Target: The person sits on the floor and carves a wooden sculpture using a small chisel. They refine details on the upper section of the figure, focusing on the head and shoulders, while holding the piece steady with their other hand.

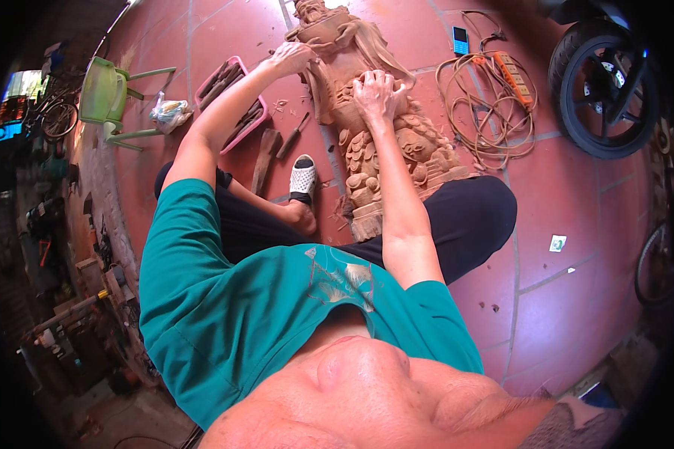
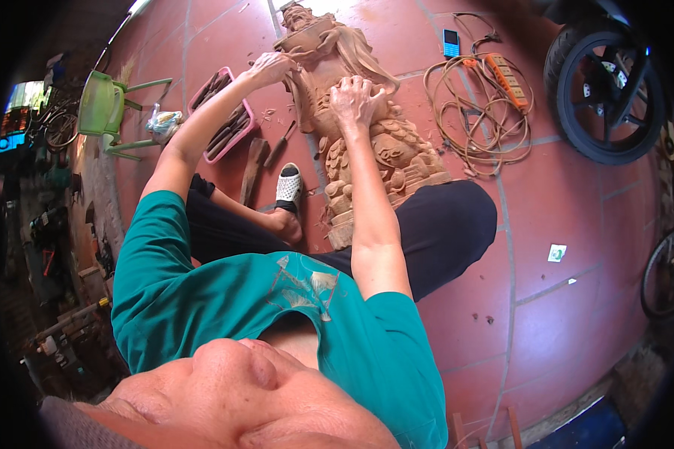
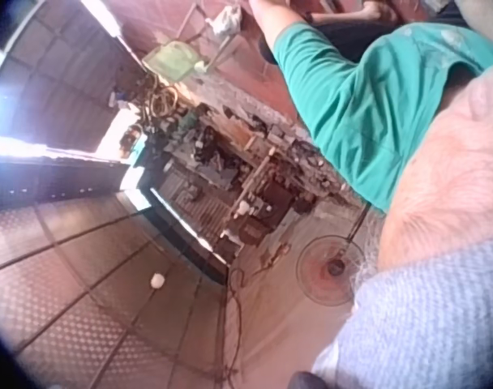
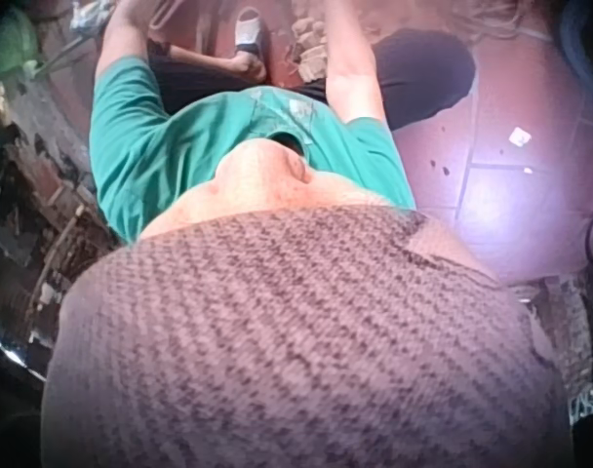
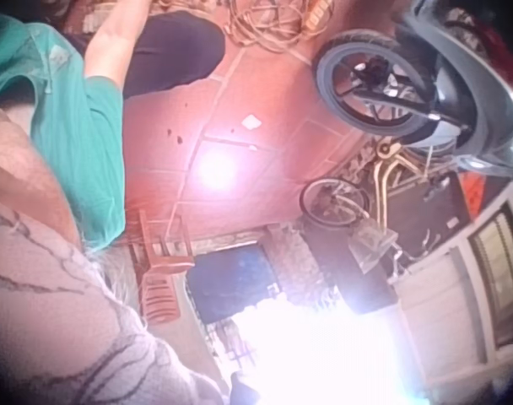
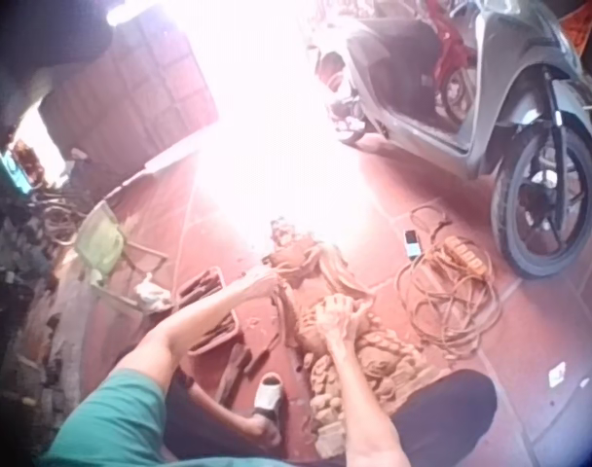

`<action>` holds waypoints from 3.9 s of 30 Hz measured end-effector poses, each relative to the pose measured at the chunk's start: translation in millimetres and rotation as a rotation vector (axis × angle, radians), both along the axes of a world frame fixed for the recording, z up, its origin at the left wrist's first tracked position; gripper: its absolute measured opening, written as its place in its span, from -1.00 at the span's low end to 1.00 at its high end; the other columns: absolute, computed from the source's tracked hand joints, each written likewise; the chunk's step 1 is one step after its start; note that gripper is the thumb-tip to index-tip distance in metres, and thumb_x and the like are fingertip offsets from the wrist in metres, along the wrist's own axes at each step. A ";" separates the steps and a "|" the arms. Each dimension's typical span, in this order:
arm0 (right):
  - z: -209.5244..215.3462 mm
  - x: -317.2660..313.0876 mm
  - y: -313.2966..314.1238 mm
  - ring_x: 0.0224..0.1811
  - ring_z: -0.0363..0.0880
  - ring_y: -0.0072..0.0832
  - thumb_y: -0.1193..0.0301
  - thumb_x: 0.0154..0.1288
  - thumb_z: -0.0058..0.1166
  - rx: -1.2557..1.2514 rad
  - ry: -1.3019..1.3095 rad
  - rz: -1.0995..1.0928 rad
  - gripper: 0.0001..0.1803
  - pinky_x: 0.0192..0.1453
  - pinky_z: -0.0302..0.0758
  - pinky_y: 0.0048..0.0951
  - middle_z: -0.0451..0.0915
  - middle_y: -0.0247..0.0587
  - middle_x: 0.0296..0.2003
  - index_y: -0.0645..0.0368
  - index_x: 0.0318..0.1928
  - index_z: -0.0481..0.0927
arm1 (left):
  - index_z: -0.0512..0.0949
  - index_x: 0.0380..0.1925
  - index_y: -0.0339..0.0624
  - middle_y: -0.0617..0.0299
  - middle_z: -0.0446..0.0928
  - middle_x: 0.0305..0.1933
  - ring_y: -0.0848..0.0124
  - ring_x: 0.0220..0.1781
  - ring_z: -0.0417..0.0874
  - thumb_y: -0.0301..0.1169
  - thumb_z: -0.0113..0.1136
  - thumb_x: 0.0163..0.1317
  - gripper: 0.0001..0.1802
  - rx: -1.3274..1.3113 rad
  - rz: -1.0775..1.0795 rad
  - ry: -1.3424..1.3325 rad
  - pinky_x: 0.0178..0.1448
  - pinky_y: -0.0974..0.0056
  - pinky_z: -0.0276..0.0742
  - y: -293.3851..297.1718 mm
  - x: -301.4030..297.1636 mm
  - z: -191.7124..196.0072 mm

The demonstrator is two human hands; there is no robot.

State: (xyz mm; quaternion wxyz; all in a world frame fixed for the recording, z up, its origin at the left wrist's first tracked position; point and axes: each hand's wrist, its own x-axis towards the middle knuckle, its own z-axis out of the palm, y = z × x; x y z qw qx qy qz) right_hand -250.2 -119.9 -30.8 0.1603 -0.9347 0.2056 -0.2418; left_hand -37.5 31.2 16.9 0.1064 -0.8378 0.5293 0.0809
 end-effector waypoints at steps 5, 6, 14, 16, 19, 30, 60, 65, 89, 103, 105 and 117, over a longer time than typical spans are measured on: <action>5.3 4.3 9.4 0.10 0.45 -0.26 0.15 0.24 0.04 0.011 -0.019 0.025 -0.72 0.22 0.15 0.35 0.59 -0.22 -0.11 0.02 -0.22 0.66 | 0.73 -0.34 -0.04 0.01 0.66 -0.38 0.05 -0.21 0.72 -0.46 0.15 -0.03 -0.75 -0.271 0.091 -0.167 -0.16 0.02 0.62 22.6 22.7 -9.7; 4.3 2.4 7.3 0.10 0.45 -0.26 0.15 0.24 0.04 -0.008 -0.007 0.012 -0.72 0.23 0.15 0.35 0.59 -0.22 -0.11 0.02 -0.22 0.66 | 0.73 -0.33 -0.03 0.01 0.66 -0.37 0.05 -0.21 0.72 -0.46 0.16 -0.04 -0.75 -0.247 0.114 -0.174 -0.15 0.02 0.62 20.3 19.2 -11.7; -4.0 1.1 -2.6 0.10 0.46 -0.27 0.15 0.24 0.04 0.029 -0.001 -0.006 -0.71 0.26 0.13 0.33 0.60 -0.22 -0.09 0.03 -0.19 0.65 | 0.71 -0.20 0.06 0.02 0.66 -0.22 0.06 -0.12 0.69 -0.53 0.05 0.07 -0.65 -0.126 0.133 0.006 -0.09 0.03 0.58 11.2 17.4 0.4; 0.4 4.2 7.2 0.11 0.46 -0.27 0.15 0.24 0.04 0.044 0.000 0.011 -0.71 0.26 0.13 0.32 0.60 -0.22 -0.08 0.03 -0.18 0.65 | 0.71 -0.21 0.05 0.02 0.67 -0.23 0.07 -0.12 0.69 -0.53 0.05 0.07 -0.65 -0.126 0.239 -0.133 -0.09 0.02 0.59 24.6 38.7 -3.2; 4.2 3.7 9.4 0.12 0.46 -0.28 0.14 0.24 0.04 0.065 0.025 0.033 -0.70 0.27 0.13 0.29 0.60 -0.22 -0.06 0.03 -0.17 0.65 | 0.71 -0.21 0.06 0.04 0.66 -0.24 0.08 -0.12 0.70 -0.55 0.08 0.03 -0.64 -0.080 0.207 -0.241 -0.10 0.03 0.59 26.4 39.0 -15.4; 1.9 1.3 7.3 0.08 0.48 -0.29 0.13 0.24 0.05 0.001 -0.032 0.009 -0.71 0.25 0.15 0.28 0.60 -0.24 -0.12 0.01 -0.18 0.65 | 0.73 -0.25 -0.02 0.07 0.69 -0.31 0.10 -0.21 0.74 -0.44 0.19 0.00 -0.72 -0.205 0.111 -0.174 -0.17 0.02 0.64 21.0 31.4 -6.8; 1.5 1.9 5.5 0.09 0.48 -0.27 0.15 0.24 0.05 0.022 -0.037 0.029 -0.72 0.24 0.16 0.29 0.60 -0.23 -0.08 0.01 -0.19 0.66 | 0.73 -0.16 0.04 0.10 0.70 -0.24 0.15 -0.19 0.72 -0.54 0.14 -0.02 -0.61 -0.070 0.012 0.336 -0.10 0.11 0.63 25.0 -75.9 -10.8; 2.3 3.3 6.3 0.11 0.48 -0.24 0.14 0.26 0.04 0.045 -0.015 0.014 -0.69 0.24 0.15 0.34 0.60 -0.21 -0.07 0.05 -0.15 0.63 | 0.72 -0.15 0.04 0.03 0.69 -0.20 0.14 -0.15 0.73 -0.53 0.10 0.16 -0.68 -0.419 0.430 0.089 -0.09 0.08 0.64 35.3 -28.4 -7.8; -1.7 3.5 6.4 0.08 0.47 -0.30 0.12 0.27 0.02 0.041 -0.037 0.034 -0.73 0.25 0.15 0.26 0.61 -0.29 -0.11 -0.02 -0.22 0.65 | 0.71 -0.16 -0.03 0.03 0.68 -0.18 0.08 -0.14 0.70 -0.49 0.13 0.09 -0.69 -0.642 0.672 -0.016 -0.03 0.10 0.60 42.2 -75.9 -66.7; -7.7 3.5 1.7 0.08 0.50 -0.26 0.11 0.28 0.01 0.026 -0.053 0.048 -0.70 0.25 0.16 0.30 0.62 -0.24 -0.09 0.02 -0.20 0.65 | 0.75 -0.24 0.05 0.06 0.70 -0.18 0.08 -0.04 0.71 -0.42 0.16 0.05 -0.72 -0.411 0.792 0.354 0.07 0.03 0.59 80.1 -121.5 -54.5; -7.0 3.6 -1.5 0.08 0.51 -0.27 0.11 0.28 0.01 0.031 -0.028 0.028 -0.70 0.25 0.16 0.29 0.62 -0.24 -0.10 0.02 -0.20 0.65 | 0.75 -0.24 0.02 0.05 0.70 -0.16 0.09 -0.03 0.71 -0.40 0.15 0.08 -0.73 -0.554 0.797 0.347 0.08 0.05 0.59 75.0 -111.5 -56.1; -5.7 0.5 1.3 0.07 0.51 -0.31 0.09 0.27 0.03 0.010 -0.006 0.037 -0.72 0.21 0.17 0.29 0.62 -0.32 -0.12 -0.03 -0.23 0.65 | 0.73 -0.30 -0.06 -0.07 0.65 -0.32 0.00 -0.20 0.69 -0.50 0.09 0.08 -0.74 -0.402 0.502 0.108 -0.07 -0.01 0.61 58.3 -155.5 -68.6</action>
